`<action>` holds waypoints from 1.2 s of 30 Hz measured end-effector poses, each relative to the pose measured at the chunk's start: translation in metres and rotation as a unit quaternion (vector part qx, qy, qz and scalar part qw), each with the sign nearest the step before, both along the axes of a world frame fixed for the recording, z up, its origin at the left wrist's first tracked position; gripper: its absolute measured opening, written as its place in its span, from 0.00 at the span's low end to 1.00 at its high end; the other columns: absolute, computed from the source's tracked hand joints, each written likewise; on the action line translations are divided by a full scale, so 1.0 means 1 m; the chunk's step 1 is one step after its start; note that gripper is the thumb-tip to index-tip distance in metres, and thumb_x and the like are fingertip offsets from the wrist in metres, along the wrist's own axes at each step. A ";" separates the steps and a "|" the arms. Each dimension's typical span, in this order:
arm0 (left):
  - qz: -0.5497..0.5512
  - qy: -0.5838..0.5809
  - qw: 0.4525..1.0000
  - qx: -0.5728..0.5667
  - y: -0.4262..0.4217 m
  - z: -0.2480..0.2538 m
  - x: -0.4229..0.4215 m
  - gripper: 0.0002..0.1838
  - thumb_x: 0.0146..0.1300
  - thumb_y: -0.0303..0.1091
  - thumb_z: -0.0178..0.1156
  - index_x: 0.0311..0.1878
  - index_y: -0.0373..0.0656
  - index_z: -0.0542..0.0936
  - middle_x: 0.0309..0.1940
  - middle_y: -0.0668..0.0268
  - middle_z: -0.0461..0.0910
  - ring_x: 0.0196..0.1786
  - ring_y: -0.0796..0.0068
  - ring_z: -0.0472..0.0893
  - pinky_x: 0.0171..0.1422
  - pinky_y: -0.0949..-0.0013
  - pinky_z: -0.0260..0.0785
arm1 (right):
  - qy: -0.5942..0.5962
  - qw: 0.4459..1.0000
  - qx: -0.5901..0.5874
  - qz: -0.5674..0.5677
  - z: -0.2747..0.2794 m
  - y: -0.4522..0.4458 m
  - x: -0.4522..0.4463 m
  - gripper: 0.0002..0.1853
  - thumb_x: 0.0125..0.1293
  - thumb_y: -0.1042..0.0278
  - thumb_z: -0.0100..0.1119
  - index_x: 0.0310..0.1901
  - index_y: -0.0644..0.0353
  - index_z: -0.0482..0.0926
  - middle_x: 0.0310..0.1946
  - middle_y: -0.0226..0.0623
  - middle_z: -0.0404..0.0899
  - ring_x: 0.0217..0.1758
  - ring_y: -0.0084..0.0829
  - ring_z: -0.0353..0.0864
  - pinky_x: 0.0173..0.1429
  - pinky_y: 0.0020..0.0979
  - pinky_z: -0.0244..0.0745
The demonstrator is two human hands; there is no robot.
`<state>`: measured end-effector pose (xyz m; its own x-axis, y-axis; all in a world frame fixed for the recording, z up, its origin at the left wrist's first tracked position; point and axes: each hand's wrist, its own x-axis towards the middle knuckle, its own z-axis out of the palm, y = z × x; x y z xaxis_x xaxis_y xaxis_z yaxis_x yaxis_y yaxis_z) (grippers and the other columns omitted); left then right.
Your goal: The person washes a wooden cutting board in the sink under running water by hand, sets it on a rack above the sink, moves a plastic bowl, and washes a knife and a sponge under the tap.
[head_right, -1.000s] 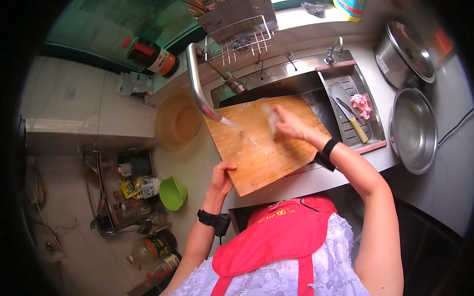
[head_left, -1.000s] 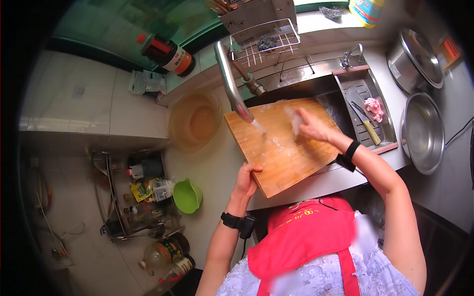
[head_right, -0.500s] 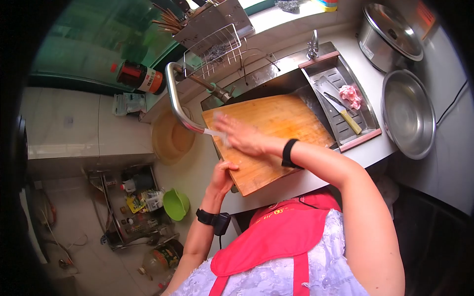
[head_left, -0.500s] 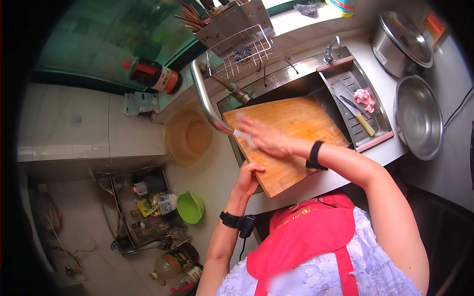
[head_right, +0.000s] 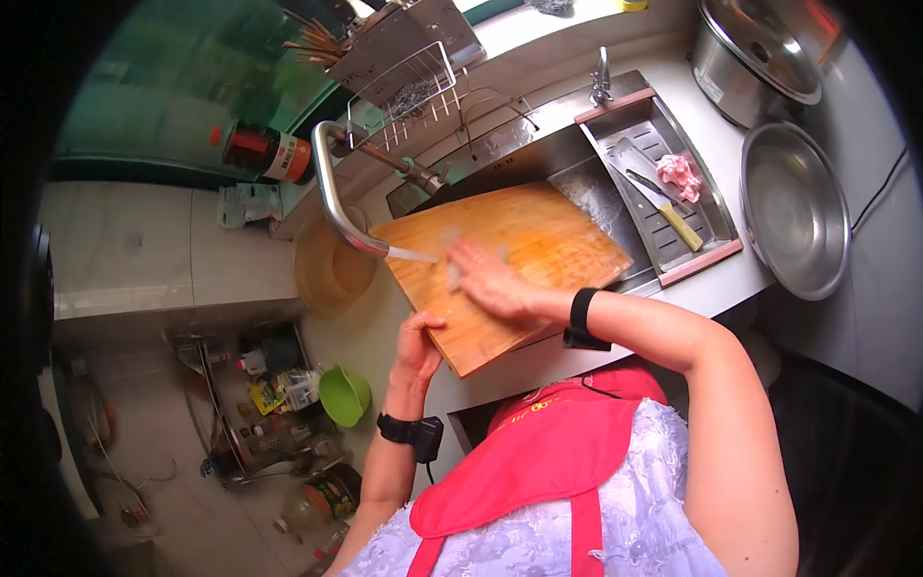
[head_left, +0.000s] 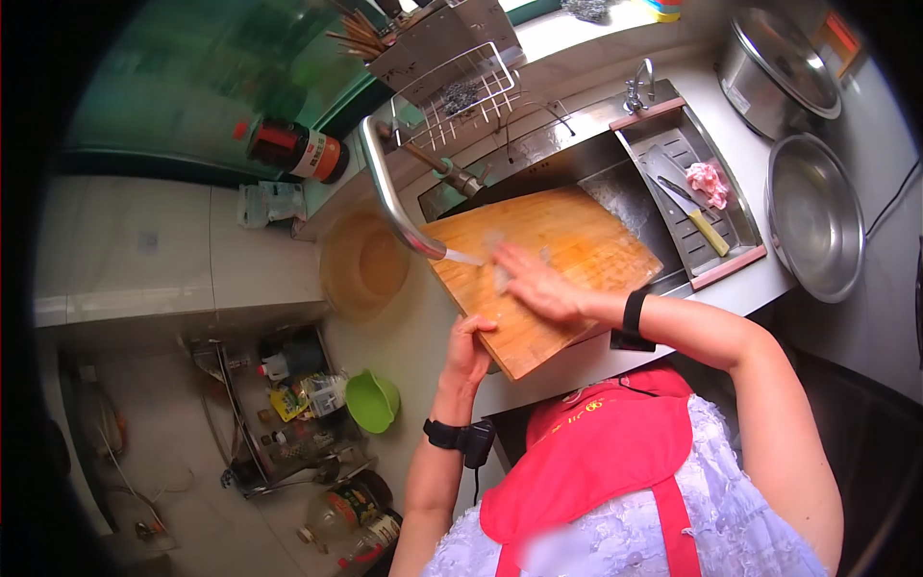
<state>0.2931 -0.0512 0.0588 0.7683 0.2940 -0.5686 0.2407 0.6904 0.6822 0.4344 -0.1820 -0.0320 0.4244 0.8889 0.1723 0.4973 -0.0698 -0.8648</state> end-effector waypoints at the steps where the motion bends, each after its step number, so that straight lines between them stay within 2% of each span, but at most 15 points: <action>1: 0.007 -0.004 1.000 0.004 0.001 -0.002 -0.001 0.21 0.50 0.20 0.55 0.51 0.31 0.76 0.49 0.58 0.80 0.52 0.64 0.80 0.63 0.62 0.72 | 0.000 1.000 0.007 0.013 0.015 0.002 -0.015 0.34 0.74 0.54 0.39 0.77 0.60 0.49 0.78 0.53 0.44 0.82 0.50 0.40 0.82 0.45 0.37; 6: 0.032 0.008 0.999 -0.006 0.006 0.002 -0.006 0.24 0.50 0.20 0.54 0.54 0.29 0.74 0.51 0.56 0.79 0.56 0.61 0.79 0.66 0.58 0.70 | -0.011 0.997 -0.008 0.076 0.059 -0.031 -0.037 0.34 0.72 0.57 0.40 0.77 0.55 0.49 0.78 0.48 0.45 0.82 0.47 0.42 0.81 0.48 0.37; 9: 0.041 0.015 0.999 -0.008 0.004 0.011 -0.014 0.28 0.49 0.20 0.53 0.58 0.27 0.70 0.53 0.54 0.77 0.58 0.56 0.77 0.69 0.55 0.69 | -0.001 0.996 -0.087 -0.009 -0.024 -0.065 0.003 0.33 0.68 0.62 0.41 0.76 0.45 0.54 0.78 0.42 0.48 0.80 0.47 0.47 0.79 0.51 0.44; 10: 0.051 0.013 0.999 -0.002 0.003 0.013 -0.016 0.28 0.49 0.20 0.52 0.58 0.28 0.70 0.54 0.54 0.77 0.58 0.55 0.77 0.69 0.55 0.68 | -0.092 0.983 -0.159 -0.004 -0.056 -0.084 0.029 0.32 0.68 0.62 0.40 0.75 0.42 0.55 0.77 0.46 0.51 0.79 0.48 0.50 0.79 0.51 0.46; 11: 0.061 0.010 0.998 0.004 0.000 0.017 -0.020 0.29 0.49 0.19 0.52 0.59 0.28 0.69 0.54 0.54 0.77 0.59 0.54 0.77 0.69 0.55 0.68 | -0.039 0.979 -0.202 -0.005 -0.071 -0.101 0.055 0.30 0.70 0.61 0.38 0.74 0.39 0.58 0.75 0.51 0.53 0.78 0.49 0.51 0.79 0.50 0.48; 12: 0.069 0.012 0.998 0.008 -0.003 0.021 -0.023 0.28 0.49 0.19 0.52 0.59 0.28 0.70 0.54 0.54 0.77 0.59 0.54 0.77 0.69 0.55 0.68 | -0.076 0.948 -0.301 -0.066 -0.094 -0.110 0.063 0.30 0.72 0.59 0.35 0.75 0.46 0.56 0.75 0.55 0.51 0.79 0.49 0.49 0.81 0.48 0.44; 15: 0.080 0.012 0.997 0.017 -0.005 0.025 -0.024 0.29 0.49 0.19 0.52 0.59 0.28 0.70 0.54 0.54 0.76 0.59 0.54 0.77 0.69 0.55 0.68 | -0.002 0.959 -0.260 -0.115 -0.116 -0.099 0.059 0.31 0.73 0.57 0.34 0.76 0.56 0.52 0.76 0.55 0.48 0.81 0.49 0.44 0.82 0.45 0.40; 16: 0.078 0.013 0.997 0.016 -0.002 0.022 -0.025 0.29 0.49 0.19 0.52 0.59 0.28 0.69 0.55 0.54 0.76 0.59 0.55 0.76 0.69 0.55 0.68 | 0.002 0.966 -0.248 -0.068 -0.108 -0.084 0.049 0.34 0.74 0.55 0.33 0.77 0.62 0.47 0.78 0.54 0.45 0.82 0.48 0.40 0.83 0.44 0.35; 20: 0.068 0.027 0.997 0.029 0.004 0.013 -0.025 0.30 0.49 0.19 0.52 0.60 0.29 0.69 0.56 0.54 0.75 0.61 0.55 0.76 0.70 0.55 0.67 | 0.043 0.996 -0.054 0.051 -0.011 -0.035 -0.015 0.34 0.75 0.51 0.33 0.77 0.59 0.46 0.79 0.50 0.43 0.82 0.48 0.39 0.82 0.43 0.35; 22: 0.074 0.023 0.997 0.017 0.005 0.015 -0.025 0.30 0.49 0.19 0.51 0.60 0.28 0.68 0.57 0.54 0.75 0.61 0.55 0.75 0.70 0.54 0.67 | 0.032 0.995 0.034 0.087 0.034 -0.023 -0.045 0.34 0.76 0.47 0.32 0.78 0.52 0.47 0.79 0.47 0.42 0.82 0.47 0.38 0.81 0.48 0.36; 25: 0.078 0.013 0.997 0.006 0.002 0.024 -0.027 0.30 0.49 0.19 0.51 0.60 0.29 0.68 0.57 0.53 0.75 0.61 0.54 0.76 0.70 0.53 0.67 | -0.019 0.991 -0.040 0.129 0.064 -0.035 -0.045 0.33 0.76 0.44 0.29 0.79 0.44 0.46 0.79 0.44 0.42 0.83 0.46 0.37 0.80 0.55 0.35; 26: 0.080 0.010 0.997 0.004 0.000 0.028 -0.030 0.30 0.49 0.19 0.50 0.60 0.29 0.69 0.57 0.53 0.75 0.61 0.54 0.76 0.70 0.52 0.67 | -0.014 0.993 -0.055 0.105 0.047 -0.040 -0.038 0.32 0.76 0.44 0.27 0.79 0.39 0.45 0.80 0.42 0.43 0.83 0.45 0.38 0.78 0.60 0.35; 31: 0.098 0.018 0.995 -0.008 0.003 0.035 -0.065 0.32 0.48 0.18 0.49 0.62 0.30 0.67 0.58 0.53 0.74 0.63 0.54 0.74 0.71 0.54 0.66 | -0.007 0.945 -0.326 -0.008 -0.067 -0.076 0.040 0.31 0.75 0.49 0.27 0.78 0.41 0.46 0.80 0.37 0.42 0.83 0.44 0.38 0.79 0.57 0.37; 33: 0.110 0.012 0.994 -0.022 0.003 0.036 -0.076 0.33 0.48 0.18 0.50 0.63 0.31 0.67 0.59 0.54 0.74 0.63 0.54 0.74 0.72 0.55 0.66 | -0.001 0.953 -0.302 -0.032 -0.094 -0.072 0.045 0.33 0.75 0.49 0.30 0.77 0.52 0.50 0.79 0.46 0.44 0.82 0.47 0.39 0.81 0.52 0.37; 36: 0.126 0.010 0.992 -0.014 0.003 0.026 -0.091 0.33 0.48 0.18 0.50 0.64 0.32 0.67 0.60 0.54 0.73 0.64 0.54 0.74 0.72 0.54 0.65 | 0.011 0.978 -0.209 0.009 -0.085 -0.051 0.009 0.35 0.75 0.47 0.32 0.76 0.61 0.51 0.77 0.53 0.47 0.82 0.51 0.38 0.82 0.47 0.33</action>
<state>0.2019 -0.0485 0.0845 0.6605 0.4591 -0.5941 0.0715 0.7492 0.6585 0.4432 -0.2334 -0.1174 0.4067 0.8873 -0.2174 0.4831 -0.4109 -0.7732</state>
